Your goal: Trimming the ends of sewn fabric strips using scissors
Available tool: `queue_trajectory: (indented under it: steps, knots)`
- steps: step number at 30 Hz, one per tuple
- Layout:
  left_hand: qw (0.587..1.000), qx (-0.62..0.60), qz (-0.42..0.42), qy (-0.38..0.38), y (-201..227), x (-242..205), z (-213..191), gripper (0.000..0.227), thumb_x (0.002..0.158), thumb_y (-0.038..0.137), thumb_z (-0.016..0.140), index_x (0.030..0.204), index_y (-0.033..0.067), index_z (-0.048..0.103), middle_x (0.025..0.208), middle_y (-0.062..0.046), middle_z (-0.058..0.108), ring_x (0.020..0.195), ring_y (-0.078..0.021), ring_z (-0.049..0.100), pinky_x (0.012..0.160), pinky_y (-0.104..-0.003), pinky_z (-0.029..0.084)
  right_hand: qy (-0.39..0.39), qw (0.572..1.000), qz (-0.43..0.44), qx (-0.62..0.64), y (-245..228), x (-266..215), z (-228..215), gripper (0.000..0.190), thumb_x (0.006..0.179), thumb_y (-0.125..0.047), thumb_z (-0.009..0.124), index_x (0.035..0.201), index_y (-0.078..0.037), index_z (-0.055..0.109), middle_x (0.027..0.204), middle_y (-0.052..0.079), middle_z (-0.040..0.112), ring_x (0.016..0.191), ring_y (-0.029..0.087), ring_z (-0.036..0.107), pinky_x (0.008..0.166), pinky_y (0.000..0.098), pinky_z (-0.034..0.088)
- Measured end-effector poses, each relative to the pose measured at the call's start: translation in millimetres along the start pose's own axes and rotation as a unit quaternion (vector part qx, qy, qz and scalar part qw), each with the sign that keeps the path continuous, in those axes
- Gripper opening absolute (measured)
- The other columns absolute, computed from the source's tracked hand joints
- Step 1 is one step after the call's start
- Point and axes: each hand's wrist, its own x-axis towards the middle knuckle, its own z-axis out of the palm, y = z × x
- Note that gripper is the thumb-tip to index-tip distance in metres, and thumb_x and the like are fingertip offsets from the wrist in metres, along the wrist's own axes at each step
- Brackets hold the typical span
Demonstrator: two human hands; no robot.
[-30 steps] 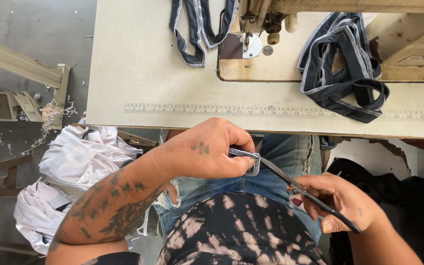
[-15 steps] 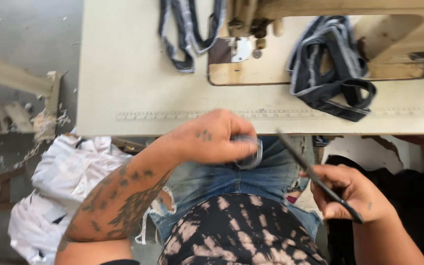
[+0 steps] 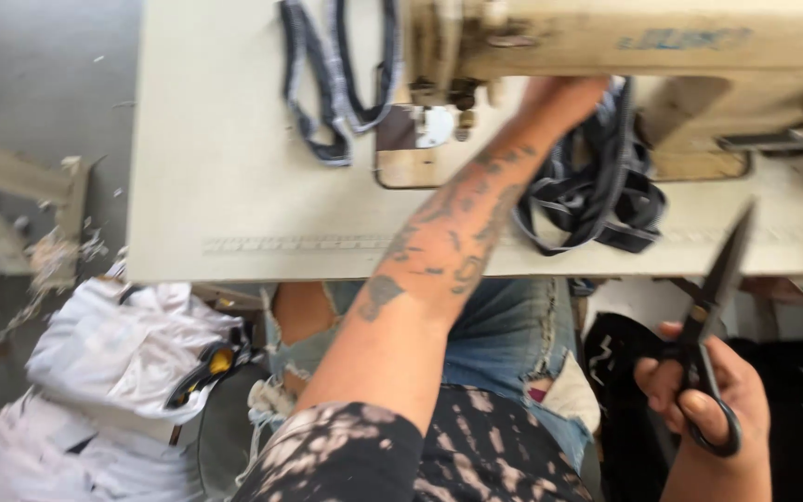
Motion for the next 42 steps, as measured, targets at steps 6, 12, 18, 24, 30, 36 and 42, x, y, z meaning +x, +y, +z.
queue_trajectory:
  steps: [6,12,18,24,30,36,42]
  knots:
    - [0.991,0.105,0.086,-0.015,27,-94,-47,0.044,0.108,0.040,0.055,0.147,0.0203,0.048,0.129,-0.015,0.072,0.121,-0.0373,0.067,0.097,-0.056,0.055,0.114,0.983,0.124,-0.068,8,-5,11,0.077,0.092,-0.033,0.068,0.156,0.007,0.051,0.071,0.015,0.056,0.047,0.014,0.040,0.086,0.0476,0.048]
    - [0.977,0.212,0.000,-0.033,-33,-164,-204,0.028,0.108,0.010,0.041,0.127,0.0040,0.061,0.104,-0.018,0.060,0.090,-0.0302,0.058,0.076,-0.037,0.053,0.030,0.995,0.091,0.006,30,8,26,0.073,0.090,-0.030,0.075,0.148,0.007,0.053,0.066,0.009,0.060,0.046,0.007,0.044,0.073,0.0331,0.044]
    - [0.884,0.434,-0.104,-0.139,-117,-211,-218,0.018,0.105,0.008,0.056,0.122,0.0135,0.059,0.094,-0.013,0.061,0.078,-0.0257,0.065,0.066,-0.038,0.057,-0.040,0.998,0.052,-0.009,24,23,60,0.074,0.085,-0.031,0.077,0.143,0.009,0.054,0.055,0.004,0.053,0.051,0.012,0.049,0.073,0.0370,0.047]
    - [0.941,0.323,-0.010,-0.096,17,-273,-160,0.015,0.096,0.019,0.074,0.084,0.0089,0.073,0.098,-0.007,0.062,0.097,-0.0331,0.055,0.082,-0.044,0.049,-0.011,0.986,0.124,-0.110,47,42,76,0.081,0.075,-0.019,0.082,0.148,0.000,0.054,0.089,0.018,0.072,0.073,0.018,0.065,0.061,0.0279,0.054]
    - [0.996,-0.086,-0.026,-0.023,117,-271,-130,0.011,0.095,0.023,0.071,0.087,0.0157,0.070,0.080,-0.002,0.069,0.083,-0.0216,0.070,0.072,-0.036,0.057,-0.069,0.998,-0.005,-0.014,44,67,122,0.088,0.075,-0.006,0.090,0.153,-0.001,0.050,0.109,0.027,0.080,0.071,0.015,0.072,0.062,0.0239,0.056]
    - [0.941,-0.274,-0.178,-0.086,122,-268,-132,0.017,0.101,0.026,0.071,0.103,0.0097,0.074,0.071,-0.002,0.069,0.071,-0.0077,0.061,0.060,-0.025,0.051,-0.079,0.997,-0.023,0.004,44,67,123,0.071,0.075,0.010,0.086,0.141,0.008,0.060,0.077,0.017,0.073,0.055,0.015,0.066,0.052,0.0232,0.056]
    - [0.974,-0.170,-0.083,-0.123,132,-255,-137,0.016,0.097,0.025,0.075,0.102,0.0101,0.078,0.086,-0.013,0.077,0.089,-0.0254,0.077,0.075,-0.037,0.060,-0.099,0.993,-0.055,-0.032,30,65,118,0.074,0.075,0.006,0.087,0.143,0.009,0.059,0.079,0.017,0.075,0.055,0.014,0.066,0.050,0.0249,0.058]
